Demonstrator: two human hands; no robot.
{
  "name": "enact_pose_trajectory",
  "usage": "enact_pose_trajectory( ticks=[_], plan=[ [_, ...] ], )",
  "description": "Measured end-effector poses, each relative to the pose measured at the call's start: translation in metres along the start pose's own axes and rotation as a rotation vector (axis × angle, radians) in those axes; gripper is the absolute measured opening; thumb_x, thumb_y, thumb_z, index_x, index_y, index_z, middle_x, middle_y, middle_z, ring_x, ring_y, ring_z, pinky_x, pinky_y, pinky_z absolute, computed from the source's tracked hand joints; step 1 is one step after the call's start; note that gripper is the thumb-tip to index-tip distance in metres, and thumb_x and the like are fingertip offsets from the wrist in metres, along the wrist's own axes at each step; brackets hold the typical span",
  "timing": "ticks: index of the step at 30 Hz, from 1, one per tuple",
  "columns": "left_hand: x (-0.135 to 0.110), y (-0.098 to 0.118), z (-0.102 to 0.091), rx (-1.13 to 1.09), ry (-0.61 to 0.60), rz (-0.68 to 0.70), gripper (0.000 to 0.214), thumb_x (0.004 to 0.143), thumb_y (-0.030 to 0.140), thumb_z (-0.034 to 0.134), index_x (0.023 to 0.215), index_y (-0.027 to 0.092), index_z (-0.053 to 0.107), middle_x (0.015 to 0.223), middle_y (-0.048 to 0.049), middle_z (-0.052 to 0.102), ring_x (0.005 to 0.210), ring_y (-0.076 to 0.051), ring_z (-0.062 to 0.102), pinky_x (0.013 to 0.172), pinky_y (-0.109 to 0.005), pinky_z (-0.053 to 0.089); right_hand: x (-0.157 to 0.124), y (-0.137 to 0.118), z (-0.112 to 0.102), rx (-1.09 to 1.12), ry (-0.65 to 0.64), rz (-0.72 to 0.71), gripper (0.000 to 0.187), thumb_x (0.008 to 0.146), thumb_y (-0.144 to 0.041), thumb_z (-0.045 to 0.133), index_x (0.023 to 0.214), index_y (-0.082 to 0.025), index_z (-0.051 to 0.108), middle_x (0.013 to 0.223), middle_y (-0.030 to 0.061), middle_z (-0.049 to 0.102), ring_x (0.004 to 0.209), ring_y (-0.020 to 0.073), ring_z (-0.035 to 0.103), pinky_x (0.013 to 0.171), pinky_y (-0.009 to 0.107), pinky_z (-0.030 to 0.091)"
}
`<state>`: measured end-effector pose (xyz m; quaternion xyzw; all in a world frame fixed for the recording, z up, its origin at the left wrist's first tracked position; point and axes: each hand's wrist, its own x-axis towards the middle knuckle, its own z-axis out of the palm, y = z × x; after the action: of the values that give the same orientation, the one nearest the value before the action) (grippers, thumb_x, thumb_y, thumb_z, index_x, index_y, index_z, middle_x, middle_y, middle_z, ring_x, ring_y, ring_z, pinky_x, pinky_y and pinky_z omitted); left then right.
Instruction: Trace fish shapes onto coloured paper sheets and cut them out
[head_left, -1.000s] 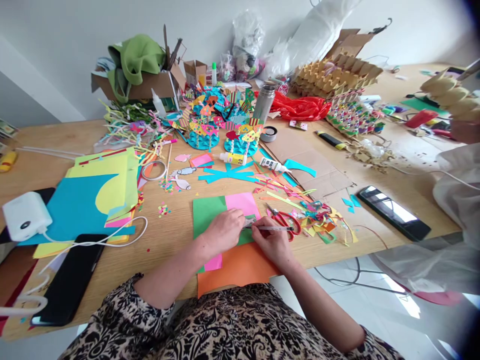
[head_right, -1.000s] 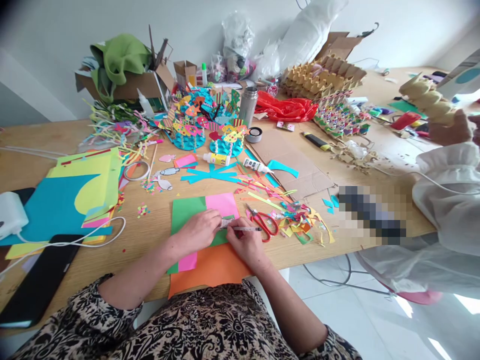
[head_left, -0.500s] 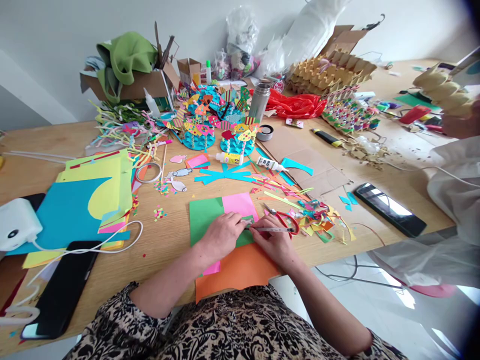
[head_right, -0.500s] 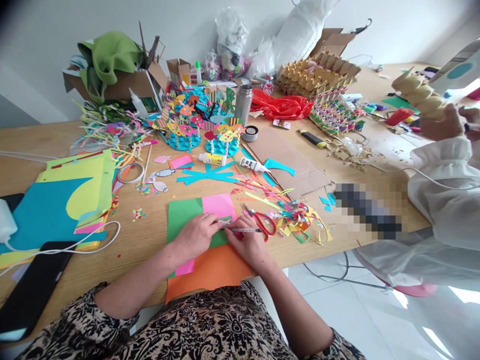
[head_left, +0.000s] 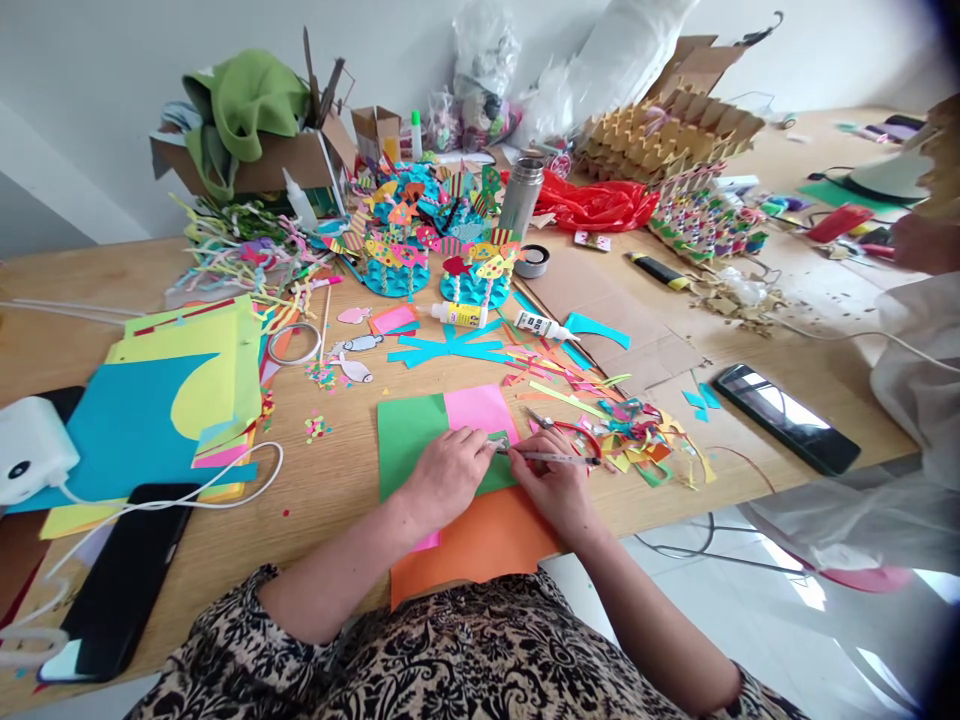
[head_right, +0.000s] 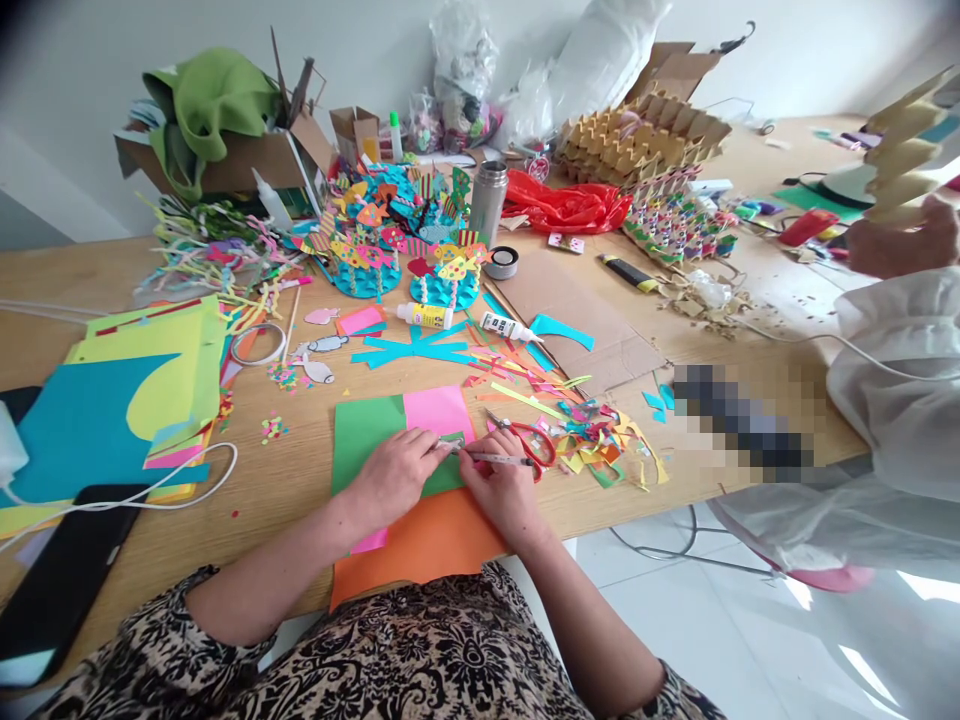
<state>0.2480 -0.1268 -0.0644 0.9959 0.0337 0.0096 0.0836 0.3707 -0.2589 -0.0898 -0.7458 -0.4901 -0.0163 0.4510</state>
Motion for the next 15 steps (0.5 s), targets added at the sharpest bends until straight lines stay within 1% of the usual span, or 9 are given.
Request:
enact_pose_trajectory(
  ticks=[8, 15],
  plan=[
    [-0.0005, 0.0016, 0.0000, 0.039, 0.005, 0.010, 0.025, 0.096, 0.013, 0.040, 0.111, 0.012, 0.059, 0.100, -0.0084, 0.062, 0.095, -0.021, 0.056, 0.082, -0.035, 0.047, -0.0024, 0.0022, 0.0001, -0.068, 0.026, -0.020, 0.008, 0.085, -0.018, 0.058, 0.078, -0.023, 0.059, 0.069, 0.0020, 0.060, 0.070, 0.0195, 0.054, 0.073, 0.040, 0.047],
    [-0.0011, 0.0011, 0.0046, 0.053, 0.015, 0.034, 0.028, 0.096, 0.013, 0.037, 0.116, 0.012, 0.057, 0.114, -0.0101, 0.061, 0.104, -0.022, 0.054, 0.089, -0.036, 0.045, -0.0046, 0.0036, 0.0005, -0.085, 0.013, -0.053, 0.008, 0.085, -0.016, 0.059, 0.081, -0.023, 0.057, 0.072, 0.0017, 0.061, 0.070, 0.0185, 0.055, 0.074, 0.040, 0.047]
  ],
)
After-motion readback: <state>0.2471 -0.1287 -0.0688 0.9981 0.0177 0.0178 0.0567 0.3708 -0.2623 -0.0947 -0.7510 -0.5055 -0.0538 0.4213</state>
